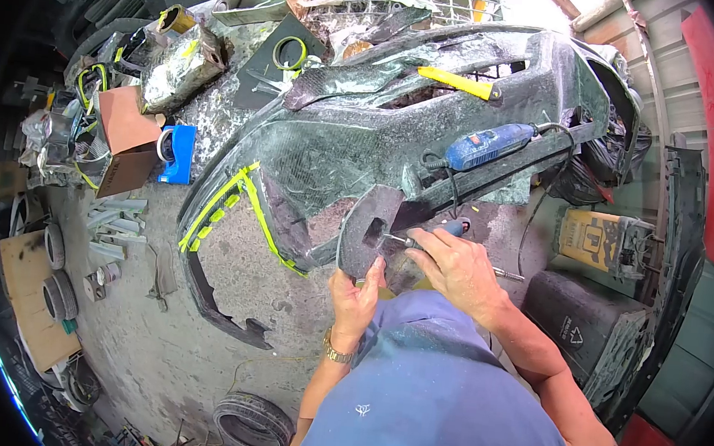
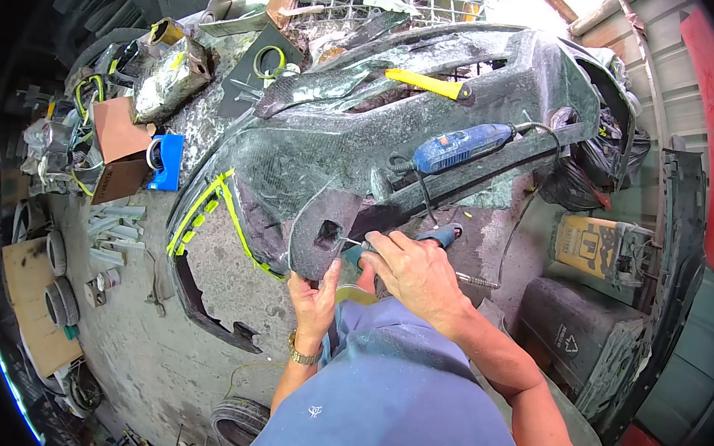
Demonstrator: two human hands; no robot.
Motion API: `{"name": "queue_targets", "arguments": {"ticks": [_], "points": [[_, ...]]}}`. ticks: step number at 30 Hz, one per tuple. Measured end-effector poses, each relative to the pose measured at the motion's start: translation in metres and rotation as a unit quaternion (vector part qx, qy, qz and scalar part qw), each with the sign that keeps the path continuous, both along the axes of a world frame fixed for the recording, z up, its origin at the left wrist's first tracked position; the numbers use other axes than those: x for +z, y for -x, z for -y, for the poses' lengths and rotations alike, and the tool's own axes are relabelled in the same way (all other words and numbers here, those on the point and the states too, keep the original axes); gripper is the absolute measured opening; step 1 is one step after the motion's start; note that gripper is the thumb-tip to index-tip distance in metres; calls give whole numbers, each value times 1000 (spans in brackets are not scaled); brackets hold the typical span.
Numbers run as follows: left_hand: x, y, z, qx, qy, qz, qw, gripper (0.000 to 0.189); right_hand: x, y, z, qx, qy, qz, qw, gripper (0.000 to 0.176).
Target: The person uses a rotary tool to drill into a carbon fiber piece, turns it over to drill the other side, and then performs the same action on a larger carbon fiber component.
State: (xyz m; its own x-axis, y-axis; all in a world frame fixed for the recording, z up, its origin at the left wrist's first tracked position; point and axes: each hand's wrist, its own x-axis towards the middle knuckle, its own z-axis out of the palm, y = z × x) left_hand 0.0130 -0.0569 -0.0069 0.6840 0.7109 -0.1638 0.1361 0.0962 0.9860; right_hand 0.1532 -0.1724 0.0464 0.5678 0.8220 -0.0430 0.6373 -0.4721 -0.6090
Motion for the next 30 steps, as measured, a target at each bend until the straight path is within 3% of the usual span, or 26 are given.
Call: {"name": "queue_targets", "arguments": {"ticks": [7, 9, 18, 30], "points": [[1, -2, 0, 2, 0, -13, 1000, 17, 1, 1, -1, -5, -10, -6, 1000, 27], [1, -5, -1, 3, -68, 1, 998, 8, 4, 0, -3, -15, -4, -19, 1000, 26], [4, -2, 0, 8, 1, -4, 1000, 17, 4, 3, 2, -19, 10, -72, 997, 26], [1, 1, 1, -7, -38, -12, 999, 17, 6, 4, 2, -10, 38, -94, 995, 26]]}}
